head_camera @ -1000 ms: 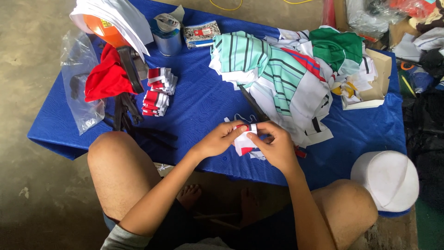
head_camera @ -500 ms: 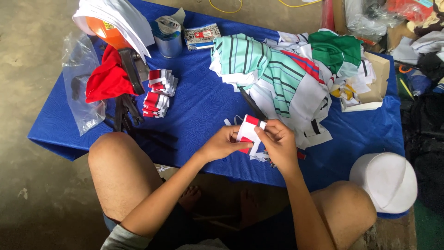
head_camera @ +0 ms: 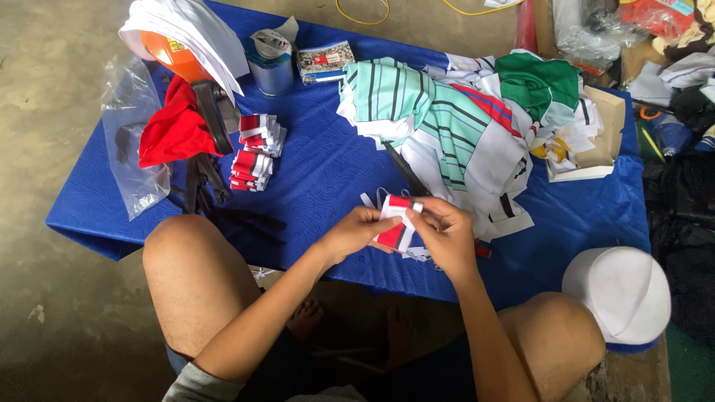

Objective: The person sits on the floor and uses shears to cut a red and white fabric strip on a blue table. After cutting, the person folds the fabric and then sorts through a pile of striped shirts and other clothing items.

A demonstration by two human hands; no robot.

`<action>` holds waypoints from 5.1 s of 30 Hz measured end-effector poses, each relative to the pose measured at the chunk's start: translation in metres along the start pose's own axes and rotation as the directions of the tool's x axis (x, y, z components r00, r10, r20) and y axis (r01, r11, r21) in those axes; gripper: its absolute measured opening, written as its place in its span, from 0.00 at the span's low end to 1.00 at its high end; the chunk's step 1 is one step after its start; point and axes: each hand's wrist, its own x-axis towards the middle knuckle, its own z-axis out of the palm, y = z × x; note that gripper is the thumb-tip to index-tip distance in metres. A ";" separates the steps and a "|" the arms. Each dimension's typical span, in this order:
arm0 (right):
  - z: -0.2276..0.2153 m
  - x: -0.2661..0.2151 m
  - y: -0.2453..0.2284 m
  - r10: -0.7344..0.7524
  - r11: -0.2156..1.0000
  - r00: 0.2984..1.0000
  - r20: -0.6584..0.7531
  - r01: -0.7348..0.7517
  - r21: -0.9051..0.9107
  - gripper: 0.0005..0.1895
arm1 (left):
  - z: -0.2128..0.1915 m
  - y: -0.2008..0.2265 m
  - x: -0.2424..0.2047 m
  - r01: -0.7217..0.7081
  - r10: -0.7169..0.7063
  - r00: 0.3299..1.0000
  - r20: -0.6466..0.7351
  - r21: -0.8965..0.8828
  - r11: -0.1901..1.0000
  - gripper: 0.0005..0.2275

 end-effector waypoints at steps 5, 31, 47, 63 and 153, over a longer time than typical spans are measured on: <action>0.002 0.004 -0.012 -0.309 0.907 0.925 0.220 0.356 -0.223 0.13 | -0.006 0.000 0.007 0.058 -0.070 0.995 -0.068 -0.167 0.984 0.15; 0.029 0.020 0.023 0.208 0.974 0.978 0.003 -0.208 0.086 0.11 | -0.008 -0.015 0.012 -0.317 0.349 0.893 -0.283 0.154 0.936 0.11; 0.290 0.114 0.110 0.219 0.966 0.976 -0.002 -0.217 0.138 0.16 | -0.148 0.042 -0.045 -0.693 0.100 -0.035 -0.994 0.096 0.715 0.06; 0.288 0.096 0.086 0.187 0.961 0.981 -0.041 -0.192 -0.200 0.21 | -0.173 0.002 -0.001 -0.586 -0.119 0.127 -0.985 -0.171 0.792 0.09; -0.021 0.070 0.069 -0.504 0.661 0.862 0.047 0.420 -0.622 0.12 | 0.011 0.138 0.134 -0.530 0.738 0.672 0.060 0.736 0.423 0.08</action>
